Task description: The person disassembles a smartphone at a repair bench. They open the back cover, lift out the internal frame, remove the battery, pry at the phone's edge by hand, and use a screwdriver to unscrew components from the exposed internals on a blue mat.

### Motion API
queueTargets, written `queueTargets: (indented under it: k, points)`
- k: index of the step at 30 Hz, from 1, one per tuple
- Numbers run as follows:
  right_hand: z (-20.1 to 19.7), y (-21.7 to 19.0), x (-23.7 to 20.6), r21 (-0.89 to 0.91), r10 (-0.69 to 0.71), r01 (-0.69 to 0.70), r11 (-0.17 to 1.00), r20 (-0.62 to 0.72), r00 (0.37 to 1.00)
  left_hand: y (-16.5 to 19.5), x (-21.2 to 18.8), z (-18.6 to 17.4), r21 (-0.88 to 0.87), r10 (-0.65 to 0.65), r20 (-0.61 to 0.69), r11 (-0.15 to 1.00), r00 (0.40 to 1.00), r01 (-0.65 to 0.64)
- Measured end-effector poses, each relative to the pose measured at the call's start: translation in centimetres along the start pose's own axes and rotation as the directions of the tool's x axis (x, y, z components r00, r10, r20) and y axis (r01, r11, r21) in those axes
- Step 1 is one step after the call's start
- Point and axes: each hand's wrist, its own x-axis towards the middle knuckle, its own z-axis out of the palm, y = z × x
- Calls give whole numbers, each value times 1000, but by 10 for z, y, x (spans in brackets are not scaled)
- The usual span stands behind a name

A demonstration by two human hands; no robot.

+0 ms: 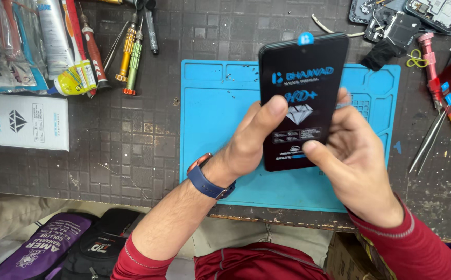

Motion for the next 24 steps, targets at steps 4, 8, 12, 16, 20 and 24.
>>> queueTargets:
  k: [4,8,12,16,20,24]
  points:
    - [-8,1,-28,-339,-315,261,904,-115,942,9,-6,-8,80,266,-146,963,953,-257]
    - [-25,-2,-38,-767,-620,558,316,278,734,22,-15,-33,-14,477,-340,859,810,-512]
    - [-29,2,-41,-756,-473,654,31,565,676,33,-27,-51,-26,560,-432,775,706,-631]
    - [-20,9,-37,-790,-403,602,-116,591,699,37,-31,-53,-1,581,-446,760,680,-650]
    - [-12,8,-25,-815,-402,551,-182,573,714,38,-29,-51,1,576,-449,765,683,-644]
    - [-3,0,-18,-835,-365,528,-154,545,755,40,-31,-50,6,569,-449,773,689,-635]
